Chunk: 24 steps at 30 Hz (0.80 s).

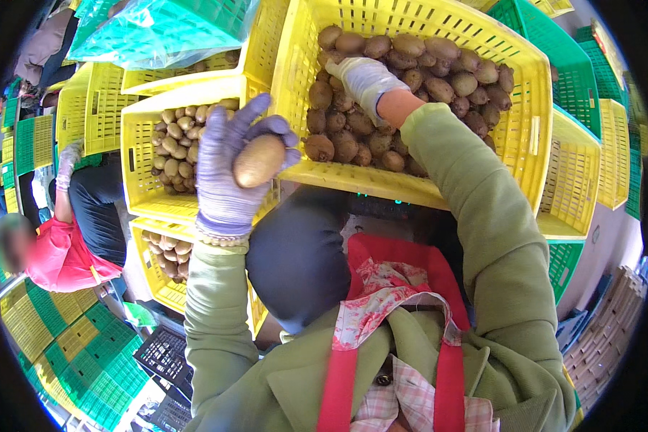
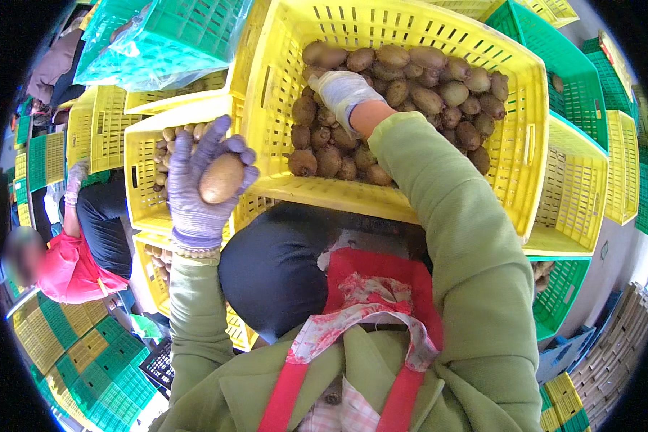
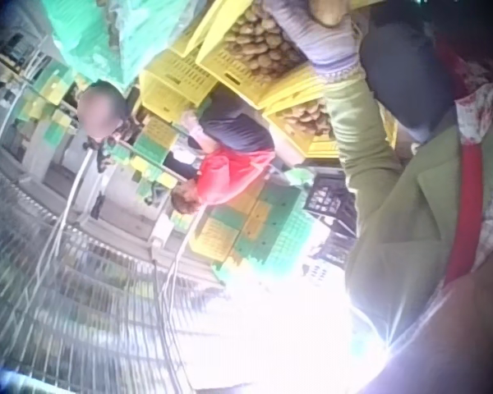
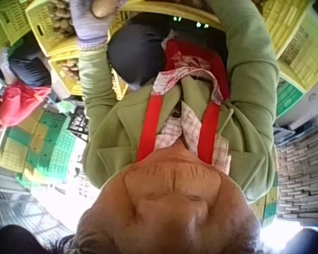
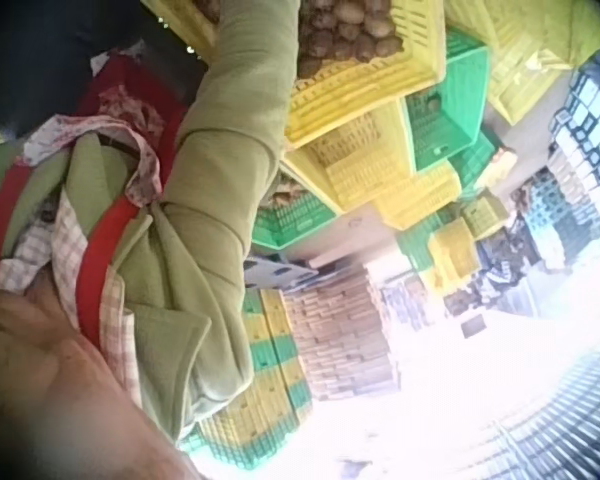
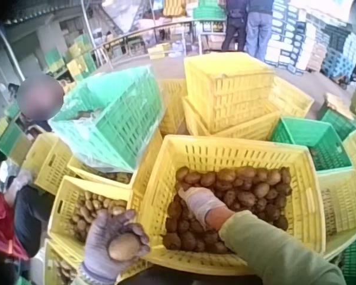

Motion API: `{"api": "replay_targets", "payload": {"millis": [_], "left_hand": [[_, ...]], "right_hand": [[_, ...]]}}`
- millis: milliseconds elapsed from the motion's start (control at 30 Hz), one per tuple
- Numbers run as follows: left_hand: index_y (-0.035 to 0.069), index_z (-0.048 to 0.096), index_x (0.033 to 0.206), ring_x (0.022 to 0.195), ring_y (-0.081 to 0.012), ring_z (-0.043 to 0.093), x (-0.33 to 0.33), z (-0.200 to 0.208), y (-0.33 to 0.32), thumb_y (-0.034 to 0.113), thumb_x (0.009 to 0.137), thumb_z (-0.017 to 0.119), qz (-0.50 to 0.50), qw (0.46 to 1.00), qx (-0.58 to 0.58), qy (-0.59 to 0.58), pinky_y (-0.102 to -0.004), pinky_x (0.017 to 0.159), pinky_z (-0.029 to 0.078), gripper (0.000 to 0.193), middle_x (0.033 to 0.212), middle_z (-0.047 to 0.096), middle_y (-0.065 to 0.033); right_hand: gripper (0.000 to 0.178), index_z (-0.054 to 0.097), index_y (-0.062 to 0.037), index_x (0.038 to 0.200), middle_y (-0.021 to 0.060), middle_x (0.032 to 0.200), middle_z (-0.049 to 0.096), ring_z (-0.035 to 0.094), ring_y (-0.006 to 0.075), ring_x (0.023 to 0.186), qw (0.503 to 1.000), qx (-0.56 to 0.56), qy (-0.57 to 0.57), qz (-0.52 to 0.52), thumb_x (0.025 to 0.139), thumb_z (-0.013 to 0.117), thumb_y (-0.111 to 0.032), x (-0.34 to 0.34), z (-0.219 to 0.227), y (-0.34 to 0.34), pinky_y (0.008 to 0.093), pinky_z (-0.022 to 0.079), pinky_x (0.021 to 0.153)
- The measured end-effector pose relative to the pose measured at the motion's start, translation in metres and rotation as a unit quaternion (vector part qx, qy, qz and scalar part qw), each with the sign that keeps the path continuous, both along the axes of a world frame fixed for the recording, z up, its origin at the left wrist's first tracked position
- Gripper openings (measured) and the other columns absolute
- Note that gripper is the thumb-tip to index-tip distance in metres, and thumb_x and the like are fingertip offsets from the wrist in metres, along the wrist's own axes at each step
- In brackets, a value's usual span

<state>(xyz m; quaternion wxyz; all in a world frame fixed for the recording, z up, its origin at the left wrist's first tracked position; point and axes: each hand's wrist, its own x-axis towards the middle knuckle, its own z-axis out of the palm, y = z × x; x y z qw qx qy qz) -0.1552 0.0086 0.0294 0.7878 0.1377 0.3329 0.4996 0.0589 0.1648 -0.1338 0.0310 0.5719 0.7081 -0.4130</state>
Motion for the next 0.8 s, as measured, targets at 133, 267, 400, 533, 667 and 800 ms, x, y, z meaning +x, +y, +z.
{"api": "replay_targets", "payload": {"millis": [133, 267, 400, 533, 667, 800], "left_hand": [[0.003, 0.053, 0.130, 0.094, -0.0298, 0.063, 0.011, -0.008, -0.004, 0.049, 0.098, 0.045, -0.026, 0.997, -0.004, 0.069, -0.0430, 0.083, 0.054, 0.057, 0.104, 0.064, -0.0169], [0.001, 0.049, 0.134, 0.093, -0.0276, 0.064, 0.020, -0.008, -0.004, 0.044, 0.098, 0.048, -0.038, 0.988, 0.020, 0.147, -0.0405, 0.083, 0.054, 0.055, 0.105, 0.064, -0.0167], [0.001, 0.044, 0.139, 0.093, -0.0238, 0.065, 0.025, -0.008, -0.004, 0.033, 0.098, 0.052, -0.063, 0.980, 0.058, 0.180, -0.0369, 0.082, 0.055, 0.053, 0.107, 0.065, -0.0158], [0.001, 0.042, 0.142, 0.095, -0.0235, 0.065, 0.035, -0.006, -0.007, 0.025, 0.095, 0.056, -0.086, 0.967, 0.074, 0.230, -0.0348, 0.083, 0.055, 0.054, 0.109, 0.065, -0.0163], [0.003, 0.045, 0.140, 0.099, -0.0139, 0.062, 0.041, -0.007, -0.011, 0.018, 0.093, 0.060, -0.098, 0.950, 0.132, 0.267, -0.0275, 0.089, 0.051, 0.051, 0.113, 0.064, -0.0111], [-0.001, 0.043, 0.139, 0.117, -0.0269, 0.059, 0.036, -0.017, -0.007, 0.018, 0.097, 0.055, -0.132, 0.904, 0.228, 0.338, -0.0356, 0.096, 0.051, 0.048, 0.142, 0.045, -0.0149]], "right_hand": [[0.042, 0.055, -0.0056, 0.132, 0.0116, 0.089, 0.069, 0.065, 0.0220, 0.070, 0.996, -0.018, 0.075, -0.038, 0.095, 0.057, -0.026, 0.009, 0.021, -0.007, 0.0357, 0.053, 0.074], [0.047, 0.060, -0.0030, 0.123, 0.0041, 0.078, 0.065, 0.061, 0.0126, 0.064, 0.953, -0.158, 0.243, -0.086, 0.091, 0.064, -0.037, 0.045, 0.036, -0.012, 0.0261, 0.053, 0.061], [0.041, 0.063, -0.0036, 0.115, 0.0038, 0.076, 0.064, 0.061, 0.0137, 0.061, 0.930, -0.164, 0.305, -0.118, 0.094, 0.060, -0.038, 0.069, 0.115, -0.048, 0.0254, 0.051, 0.057], [0.038, 0.065, -0.0032, 0.112, 0.0053, 0.078, 0.065, 0.062, 0.0126, 0.066, 0.916, -0.152, 0.355, -0.106, 0.096, 0.057, -0.037, 0.078, 0.147, -0.073, 0.0258, 0.051, 0.058], [0.038, 0.066, -0.0054, 0.111, 0.0035, 0.077, 0.066, 0.062, 0.0108, 0.066, 0.902, -0.078, 0.424, -0.024, 0.095, 0.058, -0.039, 0.077, 0.161, -0.095, 0.0258, 0.050, 0.058], [0.037, 0.068, -0.0086, 0.111, 0.0027, 0.077, 0.067, 0.061, 0.0098, 0.061, 0.915, -0.087, 0.393, 0.008, 0.094, 0.060, -0.040, 0.067, 0.165, -0.097, 0.0255, 0.049, 0.055]]}}
